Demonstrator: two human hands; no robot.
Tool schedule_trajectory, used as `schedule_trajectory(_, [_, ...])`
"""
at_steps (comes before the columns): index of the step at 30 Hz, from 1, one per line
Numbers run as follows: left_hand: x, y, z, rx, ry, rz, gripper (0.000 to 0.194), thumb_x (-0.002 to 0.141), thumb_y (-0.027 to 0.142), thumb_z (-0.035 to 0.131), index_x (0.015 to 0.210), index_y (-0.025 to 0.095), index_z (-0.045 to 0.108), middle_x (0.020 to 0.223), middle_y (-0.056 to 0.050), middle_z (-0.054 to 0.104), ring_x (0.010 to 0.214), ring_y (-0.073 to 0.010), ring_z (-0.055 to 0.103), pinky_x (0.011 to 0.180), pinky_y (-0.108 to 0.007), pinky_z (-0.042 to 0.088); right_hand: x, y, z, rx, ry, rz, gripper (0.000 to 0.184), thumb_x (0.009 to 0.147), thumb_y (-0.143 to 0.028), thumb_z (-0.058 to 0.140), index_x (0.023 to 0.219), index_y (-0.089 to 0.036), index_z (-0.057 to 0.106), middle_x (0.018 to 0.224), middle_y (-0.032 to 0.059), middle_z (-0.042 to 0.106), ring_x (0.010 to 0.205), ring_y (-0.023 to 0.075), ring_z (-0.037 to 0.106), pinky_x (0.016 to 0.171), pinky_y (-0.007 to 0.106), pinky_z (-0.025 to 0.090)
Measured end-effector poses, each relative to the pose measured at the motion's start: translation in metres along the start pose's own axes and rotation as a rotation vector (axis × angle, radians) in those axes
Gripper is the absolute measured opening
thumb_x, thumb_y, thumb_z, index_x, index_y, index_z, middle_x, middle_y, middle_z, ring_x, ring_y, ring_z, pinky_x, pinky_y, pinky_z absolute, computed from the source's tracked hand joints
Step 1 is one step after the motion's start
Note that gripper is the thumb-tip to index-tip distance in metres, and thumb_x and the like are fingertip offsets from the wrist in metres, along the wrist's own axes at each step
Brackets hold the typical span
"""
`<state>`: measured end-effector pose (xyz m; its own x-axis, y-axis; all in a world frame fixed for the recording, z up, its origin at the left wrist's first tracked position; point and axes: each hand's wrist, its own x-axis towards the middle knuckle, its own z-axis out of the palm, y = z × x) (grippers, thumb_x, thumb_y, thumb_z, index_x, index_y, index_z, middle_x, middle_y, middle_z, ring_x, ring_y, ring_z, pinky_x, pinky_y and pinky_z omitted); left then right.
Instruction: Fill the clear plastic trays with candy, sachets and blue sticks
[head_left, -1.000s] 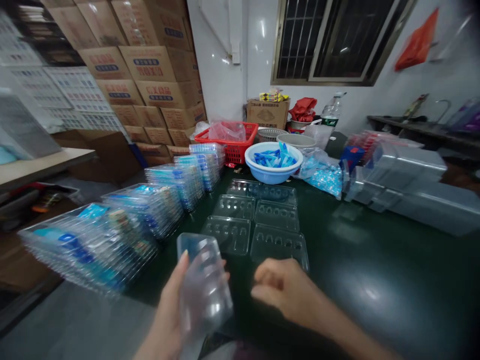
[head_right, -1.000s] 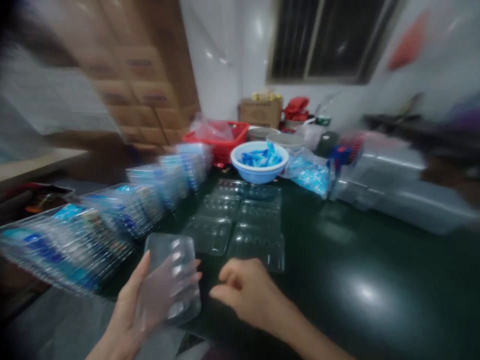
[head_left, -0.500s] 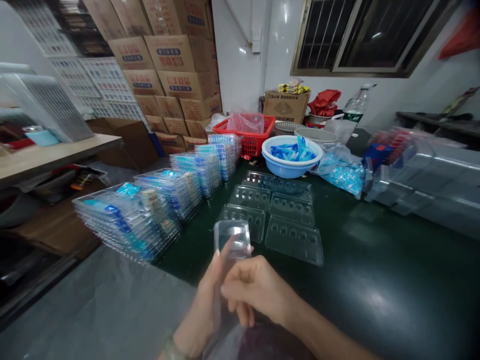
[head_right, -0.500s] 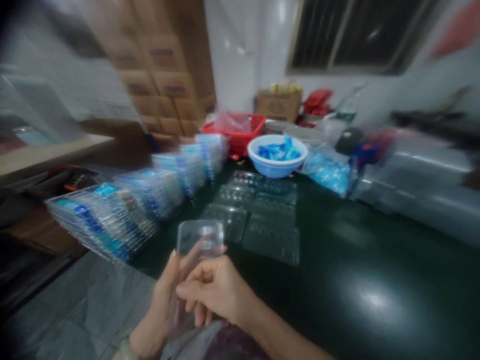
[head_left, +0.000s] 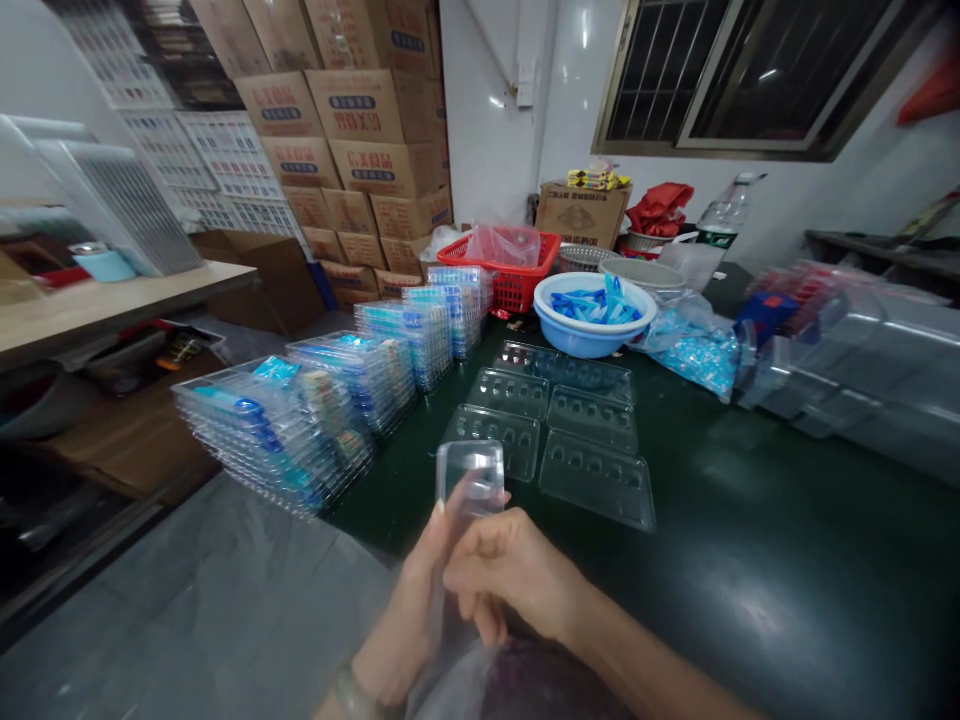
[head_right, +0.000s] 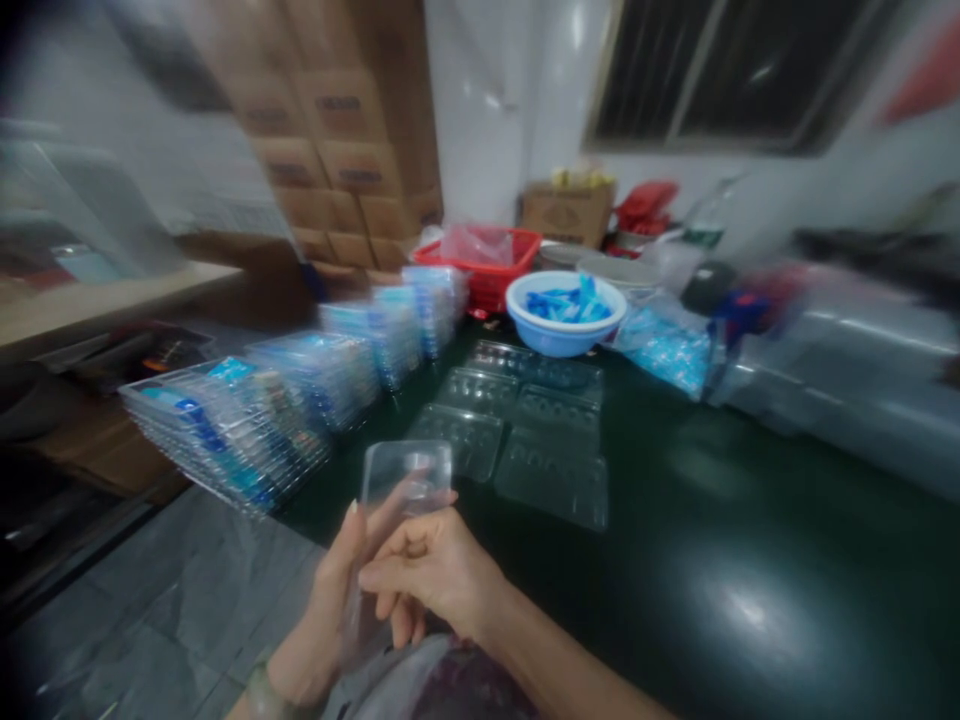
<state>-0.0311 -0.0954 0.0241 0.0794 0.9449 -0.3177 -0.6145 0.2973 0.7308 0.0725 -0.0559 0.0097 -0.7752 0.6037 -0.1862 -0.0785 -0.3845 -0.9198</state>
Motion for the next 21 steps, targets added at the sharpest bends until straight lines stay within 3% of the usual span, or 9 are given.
schedule_trajectory(3, [0.0, 0.0, 0.0, -0.004, -0.002, -0.012, 0.072, 0.077, 0.055, 0.038, 0.136, 0.019, 0.017, 0.073, -0.008, 0.067, 0.043, -0.0212, 0.06, 0.039, -0.031, 0.047, 0.001, -0.001, 0.0, 0.008, -0.016, -0.008, 0.028, 0.071, -0.035, 0.063, 0.06, -0.01, 0.056, 0.045, -0.0022, 0.054, 0.033, 0.0057, 0.045, 0.033, 0.015, 0.034])
schedule_trajectory(8, [-0.001, -0.003, -0.002, 0.03, 0.125, 0.105, 0.058, 0.076, 0.045, 0.049, 0.129, 0.026, 0.035, 0.107, -0.011, 0.061, 0.045, -0.0156, 0.06, 0.034, -0.025, 0.045, -0.002, -0.008, 0.008, -0.036, -0.004, -0.019, 0.021, 0.074, -0.026, 0.057, 0.06, -0.011, 0.054, 0.044, -0.0032, 0.051, 0.031, 0.0049, 0.042, 0.032, 0.015, 0.032])
schedule_trajectory(12, [0.001, 0.002, -0.007, 0.135, 0.223, 0.248, 0.062, 0.065, 0.033, 0.065, 0.123, 0.025, 0.044, 0.108, -0.008, 0.061, 0.082, -0.0239, 0.062, 0.059, -0.027, 0.052, -0.011, -0.022, 0.025, -0.21, 0.166, -0.094, 0.013, 0.074, -0.019, 0.05, 0.062, -0.013, 0.049, 0.05, -0.0047, 0.046, 0.039, 0.004, 0.04, 0.037, 0.015, 0.031])
schedule_trajectory(15, [0.001, 0.018, -0.017, 0.025, 0.169, 0.227, 0.06, 0.067, 0.036, 0.061, 0.123, 0.02, 0.045, 0.106, -0.01, 0.061, 0.097, -0.0297, 0.056, 0.075, -0.037, 0.049, -0.021, -0.039, 0.032, -0.338, 0.267, -0.181, 0.01, 0.071, -0.013, 0.048, 0.062, -0.015, 0.045, 0.055, -0.0045, 0.044, 0.047, 0.0047, 0.039, 0.043, 0.015, 0.031])
schedule_trajectory(18, [-0.008, 0.043, -0.034, -0.107, 0.158, 0.211, 0.054, 0.074, 0.039, 0.049, 0.124, 0.018, 0.044, 0.102, -0.012, 0.064, 0.094, -0.0308, 0.057, 0.075, -0.042, 0.049, -0.03, -0.049, 0.027, -0.61, 0.347, -0.223, 0.008, 0.071, -0.013, 0.044, 0.064, -0.017, 0.044, 0.055, -0.0045, 0.044, 0.047, 0.0064, 0.04, 0.042, 0.017, 0.028])
schedule_trajectory(21, [-0.023, 0.068, -0.055, -0.114, 0.258, 0.388, 0.052, 0.076, 0.042, 0.045, 0.124, 0.023, 0.044, 0.115, -0.007, 0.058, 0.103, -0.0292, 0.053, 0.079, -0.04, 0.048, -0.027, -0.04, 0.023, -1.11, 0.32, -0.204, 0.007, 0.068, -0.016, 0.045, 0.062, -0.018, 0.045, 0.055, -0.0021, 0.049, 0.048, 0.0098, 0.045, 0.043, 0.02, 0.027])
